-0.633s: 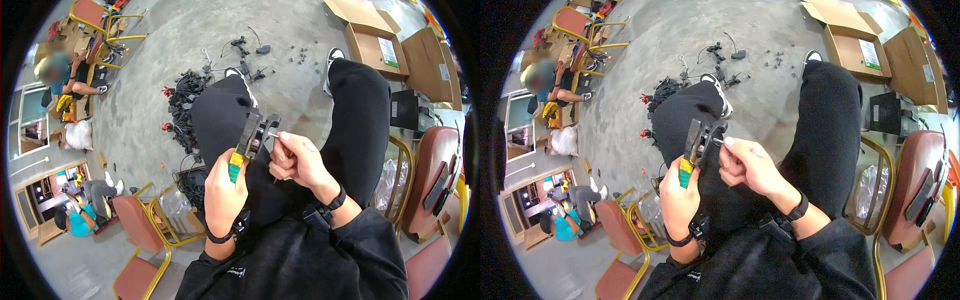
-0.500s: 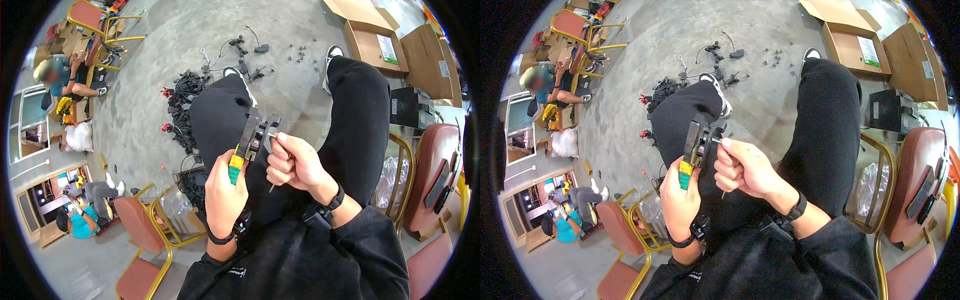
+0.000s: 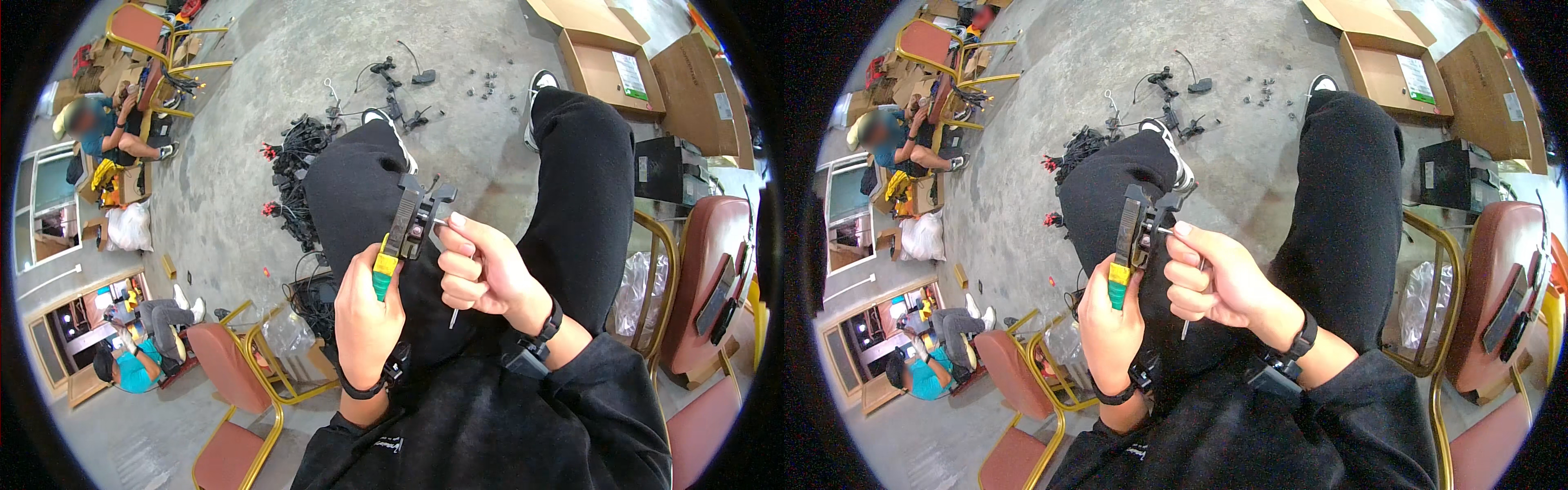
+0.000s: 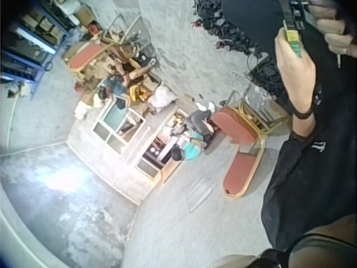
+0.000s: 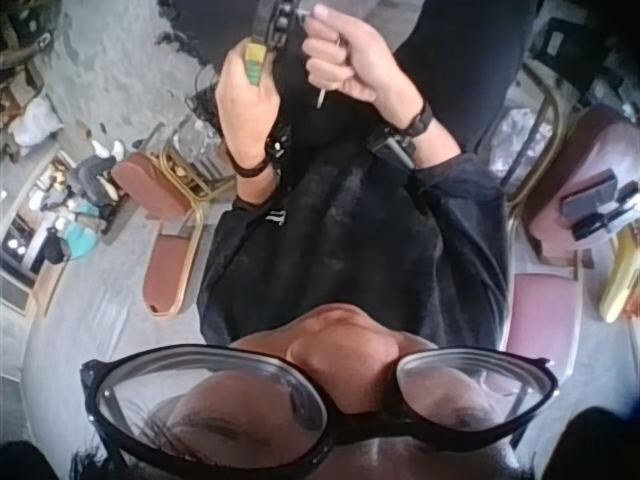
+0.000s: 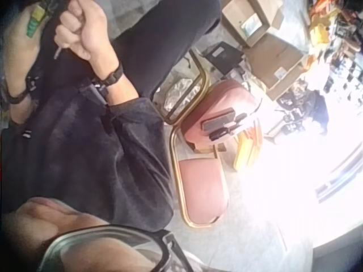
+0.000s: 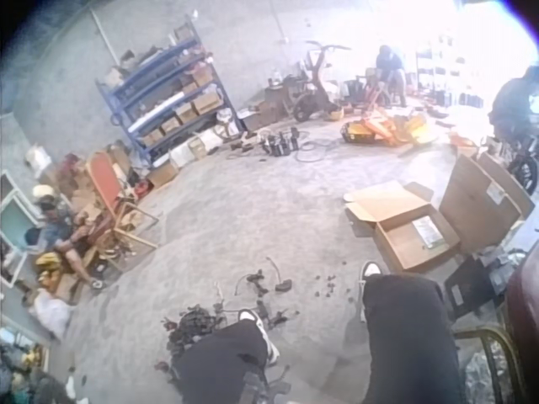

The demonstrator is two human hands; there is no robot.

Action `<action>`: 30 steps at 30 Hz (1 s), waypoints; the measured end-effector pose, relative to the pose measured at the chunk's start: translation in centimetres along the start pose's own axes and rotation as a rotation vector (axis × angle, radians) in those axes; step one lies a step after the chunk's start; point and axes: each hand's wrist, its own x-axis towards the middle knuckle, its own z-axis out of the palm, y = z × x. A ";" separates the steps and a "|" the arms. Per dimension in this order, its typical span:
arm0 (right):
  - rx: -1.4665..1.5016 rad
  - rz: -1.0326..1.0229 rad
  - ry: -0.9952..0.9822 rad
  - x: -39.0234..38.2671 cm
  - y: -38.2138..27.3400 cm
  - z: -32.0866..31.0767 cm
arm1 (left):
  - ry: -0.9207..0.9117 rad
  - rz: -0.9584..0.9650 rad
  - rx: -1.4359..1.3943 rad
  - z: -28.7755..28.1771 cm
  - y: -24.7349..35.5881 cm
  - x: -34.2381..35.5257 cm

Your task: Repairing or assembling a small black mechanical component using pliers and a hex key.

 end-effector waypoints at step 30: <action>0.023 -0.041 0.025 0.0 0.1 -0.7 | -0.007 0.008 -0.022 0.7 -0.1 0.3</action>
